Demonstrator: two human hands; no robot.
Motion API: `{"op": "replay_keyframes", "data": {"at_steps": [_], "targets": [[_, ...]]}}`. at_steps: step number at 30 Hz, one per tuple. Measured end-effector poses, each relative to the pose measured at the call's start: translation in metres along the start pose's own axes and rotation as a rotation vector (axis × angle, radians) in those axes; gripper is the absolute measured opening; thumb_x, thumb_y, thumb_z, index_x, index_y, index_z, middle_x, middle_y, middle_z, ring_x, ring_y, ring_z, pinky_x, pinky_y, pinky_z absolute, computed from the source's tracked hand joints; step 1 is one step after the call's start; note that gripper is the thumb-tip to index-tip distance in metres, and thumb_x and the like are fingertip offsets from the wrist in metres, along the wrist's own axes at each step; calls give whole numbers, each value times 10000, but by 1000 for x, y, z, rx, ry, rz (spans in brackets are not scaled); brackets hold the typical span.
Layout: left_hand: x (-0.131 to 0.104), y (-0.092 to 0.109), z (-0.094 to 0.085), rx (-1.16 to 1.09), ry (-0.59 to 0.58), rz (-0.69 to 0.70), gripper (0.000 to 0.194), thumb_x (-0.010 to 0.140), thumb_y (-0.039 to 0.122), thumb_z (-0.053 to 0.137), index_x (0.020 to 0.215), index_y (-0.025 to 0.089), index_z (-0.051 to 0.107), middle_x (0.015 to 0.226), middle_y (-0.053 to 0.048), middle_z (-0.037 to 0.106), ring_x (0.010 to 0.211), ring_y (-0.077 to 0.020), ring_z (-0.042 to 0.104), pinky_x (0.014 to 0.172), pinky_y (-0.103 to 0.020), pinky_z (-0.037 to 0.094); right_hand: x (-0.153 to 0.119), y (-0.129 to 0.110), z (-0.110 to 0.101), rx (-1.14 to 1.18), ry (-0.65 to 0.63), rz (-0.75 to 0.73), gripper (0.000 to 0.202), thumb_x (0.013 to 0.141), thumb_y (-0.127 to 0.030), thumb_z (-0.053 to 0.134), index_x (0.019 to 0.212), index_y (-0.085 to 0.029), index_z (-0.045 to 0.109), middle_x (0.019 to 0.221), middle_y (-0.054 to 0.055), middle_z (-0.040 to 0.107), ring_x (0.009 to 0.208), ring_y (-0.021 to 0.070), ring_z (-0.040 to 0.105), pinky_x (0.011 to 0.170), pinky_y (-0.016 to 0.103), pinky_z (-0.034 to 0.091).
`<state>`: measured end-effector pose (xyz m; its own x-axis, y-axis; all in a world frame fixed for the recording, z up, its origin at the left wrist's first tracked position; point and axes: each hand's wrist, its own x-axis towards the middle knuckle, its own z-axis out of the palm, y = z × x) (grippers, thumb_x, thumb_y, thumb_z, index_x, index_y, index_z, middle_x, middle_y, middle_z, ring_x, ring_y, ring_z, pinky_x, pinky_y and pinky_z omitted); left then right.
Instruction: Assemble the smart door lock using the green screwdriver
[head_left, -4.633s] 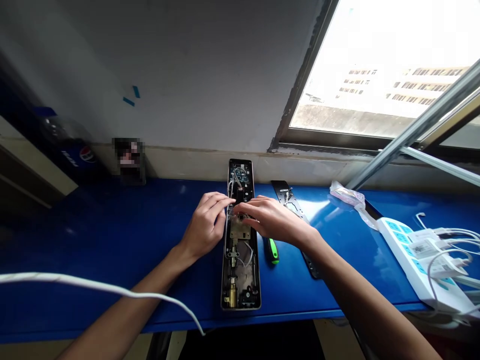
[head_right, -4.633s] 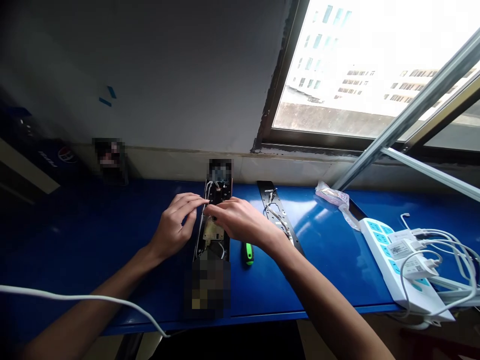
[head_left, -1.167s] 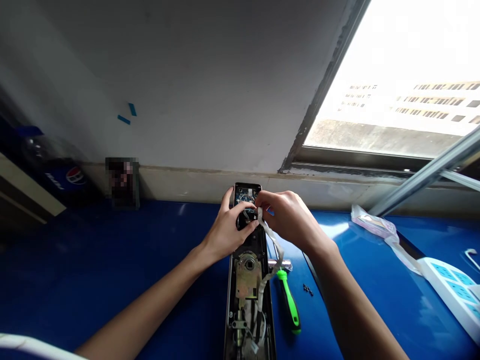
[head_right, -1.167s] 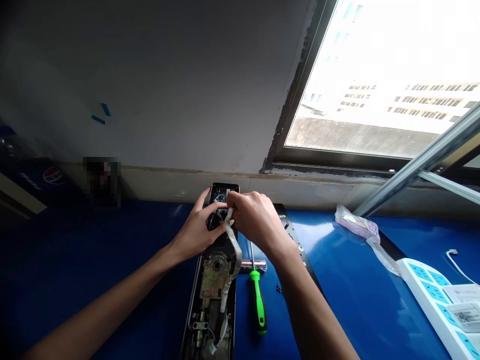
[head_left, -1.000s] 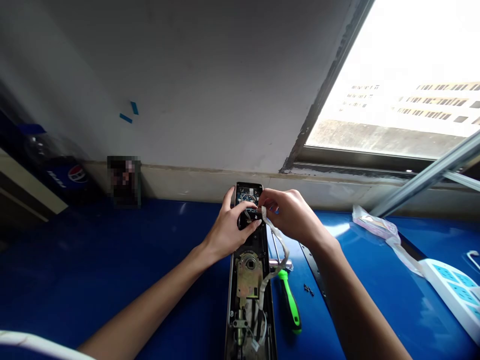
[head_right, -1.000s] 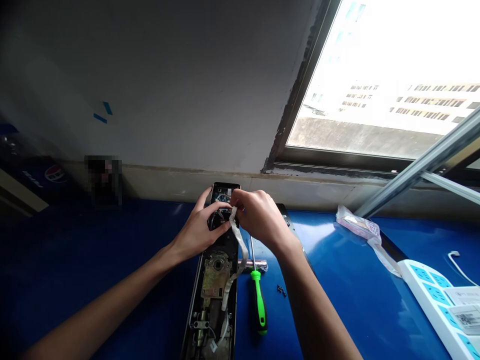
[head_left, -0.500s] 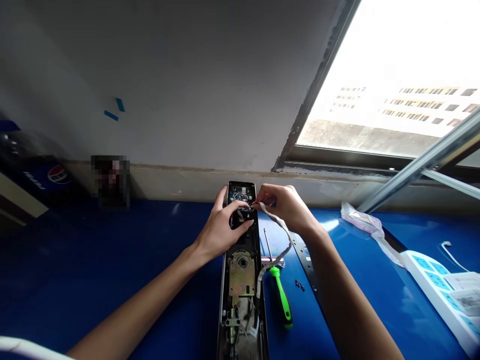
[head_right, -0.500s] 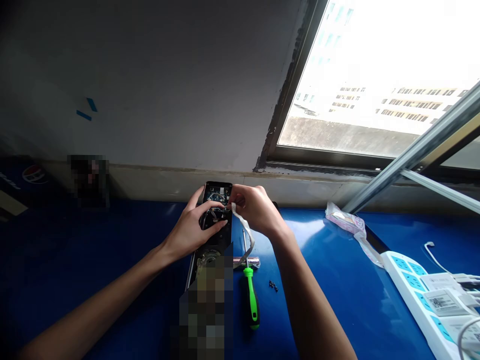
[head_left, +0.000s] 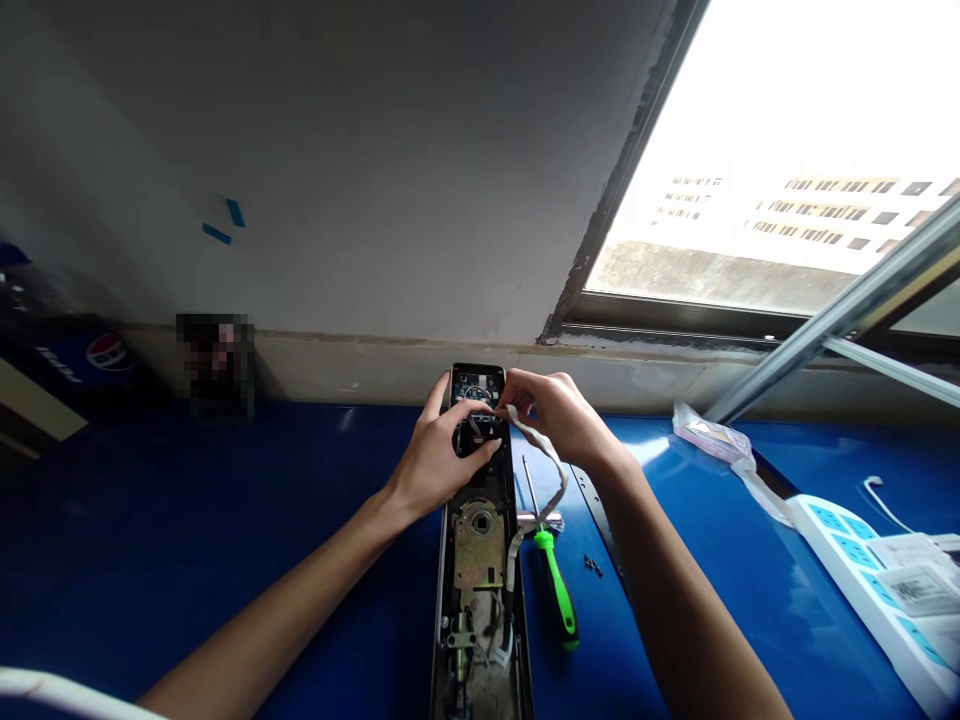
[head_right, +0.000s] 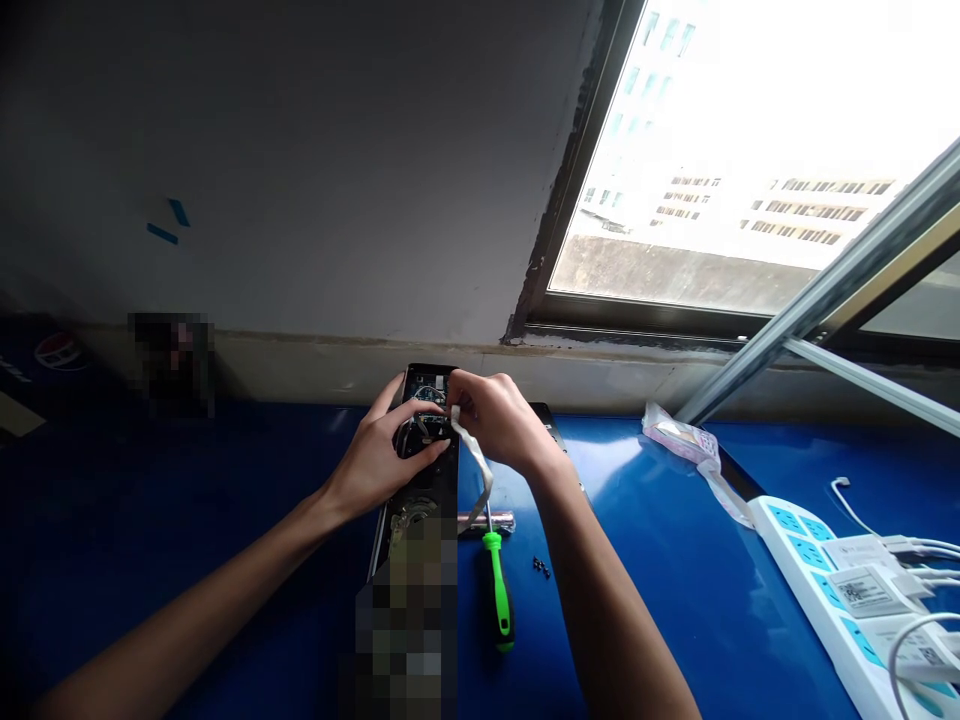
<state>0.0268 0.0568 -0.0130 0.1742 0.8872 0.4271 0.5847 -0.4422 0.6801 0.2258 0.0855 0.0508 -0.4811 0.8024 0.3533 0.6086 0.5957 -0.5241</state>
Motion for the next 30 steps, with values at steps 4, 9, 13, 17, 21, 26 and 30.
{"op": "replay_keyframes", "data": {"at_steps": [4, 9, 13, 17, 21, 26, 30], "targets": [[-1, -1, 2, 0, 14, 3, 374, 873, 379, 758, 1232, 284, 717, 1719, -81, 280, 1601, -321, 257, 1258, -480, 376, -2, 4, 1, 20, -5, -1, 69, 857, -148, 602, 807, -190, 582, 689, -34, 591, 622, 96, 478, 602, 222, 366], [0, -2, 3, 7, 27, 19, 387, 869, 378, 761, 1242, 284, 718, 1720, -72, 286, 1597, -317, 269, 1262, -474, 372, -7, 4, 4, 35, -11, -3, 85, 859, -161, 576, 808, -203, 523, 701, -53, 522, 631, 87, 403, 570, 202, 320], [0, -1, 2, -7, 24, 29, 415, 866, 372, 761, 1268, 284, 708, 1717, -65, 296, 1594, -319, 277, 1261, -449, 379, -6, 6, 8, 23, 3, -17, 95, 852, -155, 559, 806, -210, 497, 710, -57, 498, 652, 92, 385, 569, 202, 301], [0, -1, 2, -22, 32, 22, 520, 855, 355, 770, 1359, 293, 658, 1712, -79, 308, 1584, -314, 303, 1261, -448, 379, -4, 10, 11, 6, 24, -24, 101, 812, -157, 597, 807, -209, 510, 694, -60, 499, 640, 96, 369, 577, 214, 296], [-1, -1, 2, -20, 33, -2, 534, 852, 366, 775, 1367, 307, 650, 1713, -66, 310, 1586, -320, 297, 1252, -474, 393, -3, 10, 14, 2, 25, -17, 91, 840, -164, 554, 789, -213, 498, 675, -57, 492, 623, 99, 376, 588, 221, 301], [-2, 0, 2, -36, 51, 20, 508, 846, 354, 775, 1340, 311, 664, 1698, -42, 343, 1574, -319, 330, 1248, -473, 406, -3, 10, 14, 5, 19, -8, 76, 856, -173, 543, 799, -213, 512, 682, -50, 521, 605, 97, 393, 584, 220, 314], [-2, 1, 2, -34, 70, 40, 490, 851, 340, 767, 1329, 311, 665, 1689, -45, 356, 1563, -309, 359, 1248, -461, 407, -5, 9, 15, 23, 29, -14, 83, 866, -176, 537, 812, -218, 492, 672, -60, 483, 611, 95, 364, 565, 216, 289]]}}
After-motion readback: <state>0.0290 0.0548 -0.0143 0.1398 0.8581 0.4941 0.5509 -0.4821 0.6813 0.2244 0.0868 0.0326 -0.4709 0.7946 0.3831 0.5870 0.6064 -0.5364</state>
